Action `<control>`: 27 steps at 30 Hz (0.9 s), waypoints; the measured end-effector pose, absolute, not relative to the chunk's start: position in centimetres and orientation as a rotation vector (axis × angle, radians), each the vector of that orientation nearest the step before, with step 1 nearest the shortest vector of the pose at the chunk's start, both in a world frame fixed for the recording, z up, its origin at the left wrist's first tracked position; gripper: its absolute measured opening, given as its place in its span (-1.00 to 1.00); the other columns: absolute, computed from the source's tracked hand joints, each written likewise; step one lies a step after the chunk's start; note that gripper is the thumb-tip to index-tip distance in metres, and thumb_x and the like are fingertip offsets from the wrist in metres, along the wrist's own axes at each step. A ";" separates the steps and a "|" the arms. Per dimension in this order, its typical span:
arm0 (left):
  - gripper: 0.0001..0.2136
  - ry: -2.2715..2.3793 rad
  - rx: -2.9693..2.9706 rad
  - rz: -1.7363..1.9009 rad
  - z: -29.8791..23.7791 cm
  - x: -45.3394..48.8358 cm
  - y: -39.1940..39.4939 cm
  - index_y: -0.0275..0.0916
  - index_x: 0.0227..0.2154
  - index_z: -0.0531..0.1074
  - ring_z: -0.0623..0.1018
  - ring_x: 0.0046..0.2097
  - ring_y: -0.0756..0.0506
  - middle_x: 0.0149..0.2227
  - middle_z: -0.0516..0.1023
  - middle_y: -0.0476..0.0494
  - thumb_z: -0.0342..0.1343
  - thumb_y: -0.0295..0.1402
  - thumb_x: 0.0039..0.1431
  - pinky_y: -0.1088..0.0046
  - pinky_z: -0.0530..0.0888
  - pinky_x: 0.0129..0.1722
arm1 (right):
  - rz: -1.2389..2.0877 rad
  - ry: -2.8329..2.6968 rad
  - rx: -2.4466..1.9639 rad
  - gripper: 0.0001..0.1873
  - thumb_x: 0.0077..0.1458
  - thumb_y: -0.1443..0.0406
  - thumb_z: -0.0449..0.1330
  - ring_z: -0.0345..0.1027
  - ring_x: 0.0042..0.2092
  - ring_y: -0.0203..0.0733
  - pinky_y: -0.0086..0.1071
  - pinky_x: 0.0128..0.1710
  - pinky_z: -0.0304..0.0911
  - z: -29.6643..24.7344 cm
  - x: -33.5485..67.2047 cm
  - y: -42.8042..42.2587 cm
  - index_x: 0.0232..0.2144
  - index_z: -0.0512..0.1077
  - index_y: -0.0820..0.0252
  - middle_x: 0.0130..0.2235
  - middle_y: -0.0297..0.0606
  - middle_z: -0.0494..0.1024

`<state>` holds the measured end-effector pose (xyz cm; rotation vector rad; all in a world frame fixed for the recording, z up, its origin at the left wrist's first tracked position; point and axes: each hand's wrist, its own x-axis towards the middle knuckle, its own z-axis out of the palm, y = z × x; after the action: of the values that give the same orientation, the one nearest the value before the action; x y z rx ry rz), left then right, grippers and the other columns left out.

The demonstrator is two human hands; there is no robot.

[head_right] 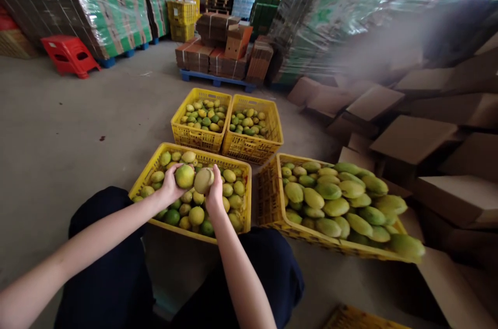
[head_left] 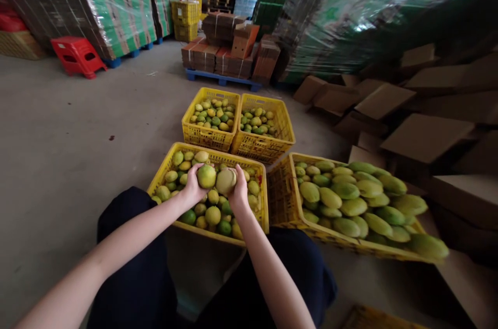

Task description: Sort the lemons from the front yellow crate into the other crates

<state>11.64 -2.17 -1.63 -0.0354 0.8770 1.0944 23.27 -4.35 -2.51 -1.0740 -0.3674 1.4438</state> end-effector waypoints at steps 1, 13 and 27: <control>-0.86 0.865 -0.056 1.116 -1.3 11.7 -2.0 -0.26 -0.39 0.48 0.59 -0.41 -0.08 -0.50 0.51 -0.07 0.07 -0.34 0.20 0.41 0.59 -0.33 | 1.513 -0.249 -1.055 -0.69 0.06 0.00 0.25 0.48 -0.44 -0.17 -0.32 -0.41 0.47 -2.3 23.4 -4.1 -0.43 0.44 0.10 -0.52 -0.40 0.56; -0.68 0.857 -0.176 0.962 -0.6 10.7 -1.2 -0.33 -0.05 0.45 0.61 -0.40 -0.11 -0.38 0.55 -0.22 0.02 -0.20 0.31 0.49 0.58 -0.51 | 1.531 -0.218 -1.106 -0.83 0.09 0.20 0.31 0.40 -0.58 -0.23 -0.36 -0.63 0.40 -0.8 25.2 -4.1 -0.38 0.38 0.08 -0.54 -0.40 0.54; -0.74 0.862 -0.044 1.013 -0.4 10.8 -1.2 -0.27 -0.09 0.40 0.59 -0.32 -0.16 -0.33 0.54 -0.21 -0.04 -0.26 0.27 0.35 0.59 -0.36 | 1.642 -0.272 -0.873 -0.82 0.01 0.27 0.27 0.60 -0.32 -0.06 -0.20 -0.37 0.60 -0.7 26.1 -4.2 -0.29 0.48 0.22 -0.35 -0.18 0.67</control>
<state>10.83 -1.24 -0.39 -0.0437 0.8622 1.0129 26.11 -4.22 -0.70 -0.8733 -0.2717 1.6422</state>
